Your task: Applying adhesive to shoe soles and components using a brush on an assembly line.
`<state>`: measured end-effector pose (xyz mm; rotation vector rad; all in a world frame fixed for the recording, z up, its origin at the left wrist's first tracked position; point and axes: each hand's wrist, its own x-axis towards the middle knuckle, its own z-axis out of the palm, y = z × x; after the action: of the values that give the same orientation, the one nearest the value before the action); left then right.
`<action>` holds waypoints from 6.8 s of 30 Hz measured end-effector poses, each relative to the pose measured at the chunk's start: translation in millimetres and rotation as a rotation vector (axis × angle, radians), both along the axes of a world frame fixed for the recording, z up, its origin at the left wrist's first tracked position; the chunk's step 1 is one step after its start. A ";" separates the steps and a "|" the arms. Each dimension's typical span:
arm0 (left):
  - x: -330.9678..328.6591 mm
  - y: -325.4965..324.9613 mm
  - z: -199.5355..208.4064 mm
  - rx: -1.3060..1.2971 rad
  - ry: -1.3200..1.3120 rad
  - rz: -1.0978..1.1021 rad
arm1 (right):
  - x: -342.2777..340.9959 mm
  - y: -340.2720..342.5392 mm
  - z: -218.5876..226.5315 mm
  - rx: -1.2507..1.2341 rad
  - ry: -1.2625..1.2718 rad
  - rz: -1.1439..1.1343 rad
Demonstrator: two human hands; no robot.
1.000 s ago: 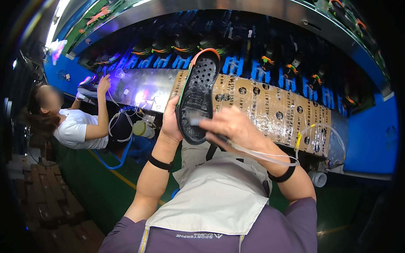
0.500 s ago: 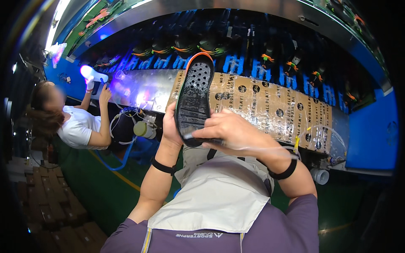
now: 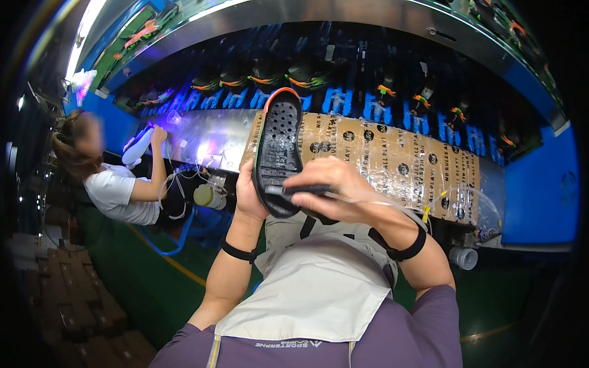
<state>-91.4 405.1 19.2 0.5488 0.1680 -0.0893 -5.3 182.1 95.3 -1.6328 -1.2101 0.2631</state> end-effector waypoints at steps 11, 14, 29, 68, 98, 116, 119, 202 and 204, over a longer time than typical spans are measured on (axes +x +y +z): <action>-9.2 -13.2 6.4 0.156 -0.104 0.052 | 13.0 7.6 -53.6 0.224 0.648 -0.405; -10.8 -15.3 7.7 0.234 -0.112 0.088 | 11.4 12.8 -55.5 0.024 0.433 -0.606; -8.4 -7.2 6.8 0.325 -0.167 0.269 | -4.6 -9.9 -37.4 -0.214 0.491 -0.442; 166.7 -58.9 208.6 -0.062 -0.587 -0.102 | 41.5 -38.4 -180.3 0.066 0.263 -0.809; 242.8 8.8 235.3 2.050 -1.111 0.576 | 44.1 -35.6 -193.9 0.010 0.356 -0.785; 373.3 336.2 231.7 2.952 0.638 0.443 | 53.3 -39.7 -178.4 0.006 0.318 -0.751; 363.9 398.8 236.5 3.073 0.852 0.396 | 56.7 -36.8 -183.0 0.008 0.289 -0.761; -20.1 -34.0 -27.4 0.078 -0.069 0.230 | -10.5 61.4 -19.9 0.196 0.365 -0.449; -23.3 -47.0 -31.3 0.174 -0.067 0.261 | -18.0 69.6 -32.7 0.264 0.210 -0.442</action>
<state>-114.7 358.1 -12.0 0.6977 0.1822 0.1992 -23.4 251.7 62.6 -1.5491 -0.6719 -0.0067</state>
